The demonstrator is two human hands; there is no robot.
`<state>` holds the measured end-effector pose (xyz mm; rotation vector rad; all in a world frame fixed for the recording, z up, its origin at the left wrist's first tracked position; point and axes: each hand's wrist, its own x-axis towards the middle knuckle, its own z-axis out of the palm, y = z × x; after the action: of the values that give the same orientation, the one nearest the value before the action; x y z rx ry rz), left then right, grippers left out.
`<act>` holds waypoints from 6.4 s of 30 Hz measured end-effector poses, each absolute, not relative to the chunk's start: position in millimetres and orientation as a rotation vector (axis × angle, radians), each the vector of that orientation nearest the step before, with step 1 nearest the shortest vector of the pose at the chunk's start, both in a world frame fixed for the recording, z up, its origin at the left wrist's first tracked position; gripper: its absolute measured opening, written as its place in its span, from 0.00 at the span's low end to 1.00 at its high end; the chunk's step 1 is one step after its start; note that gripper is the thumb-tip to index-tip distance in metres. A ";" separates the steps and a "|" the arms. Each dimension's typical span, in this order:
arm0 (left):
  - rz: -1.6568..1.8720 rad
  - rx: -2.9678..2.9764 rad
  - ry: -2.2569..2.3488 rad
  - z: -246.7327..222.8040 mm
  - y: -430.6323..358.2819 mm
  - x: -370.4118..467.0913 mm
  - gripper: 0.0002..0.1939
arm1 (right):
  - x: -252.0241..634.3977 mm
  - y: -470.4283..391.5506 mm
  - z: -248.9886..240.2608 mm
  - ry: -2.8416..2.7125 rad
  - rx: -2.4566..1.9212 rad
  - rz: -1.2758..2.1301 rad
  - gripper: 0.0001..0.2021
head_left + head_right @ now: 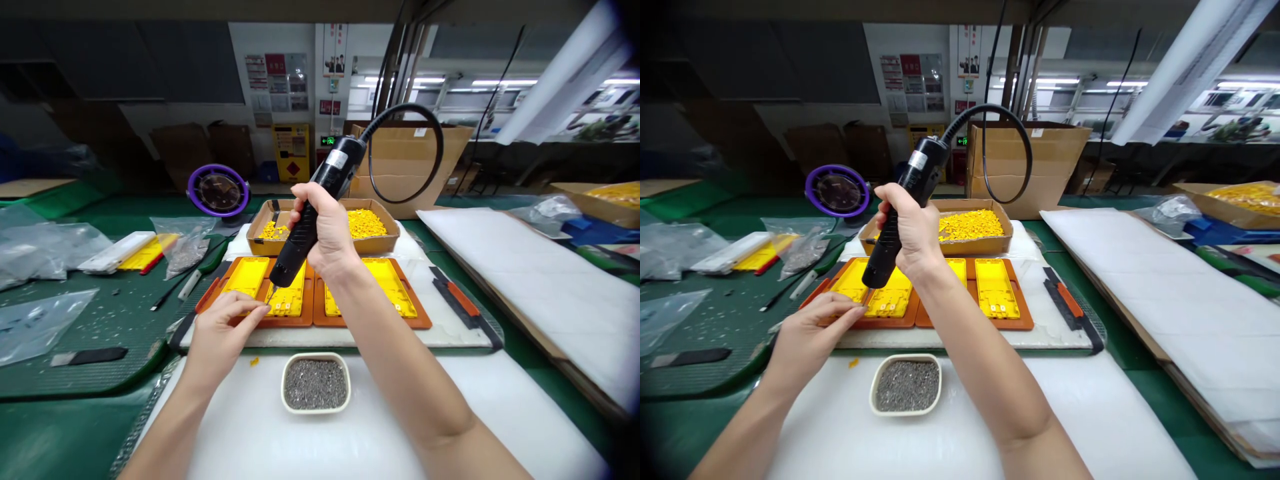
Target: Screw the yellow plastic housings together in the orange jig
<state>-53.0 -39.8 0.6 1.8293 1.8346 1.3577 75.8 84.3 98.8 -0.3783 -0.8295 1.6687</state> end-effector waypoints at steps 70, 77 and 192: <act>0.134 2.564 1.335 5.2 -46.5 19.5 0.08 | 139.7 97.0 77.5 -1.466 -0.608 1.235 0.06; 0.149 2.479 1.283 20.3 -48.3 16.0 0.11 | 138.3 97.3 81.0 -1.514 -0.518 1.401 0.05; 1.177 1.609 1.524 6.7 -27.9 -0.1 0.07 | 144.8 100.4 91.2 -0.941 -0.566 1.573 0.10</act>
<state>-0.1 -27.9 6.7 1.6091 1.5239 1.1773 144.8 100.4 91.2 -0.5660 -0.9406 1.5732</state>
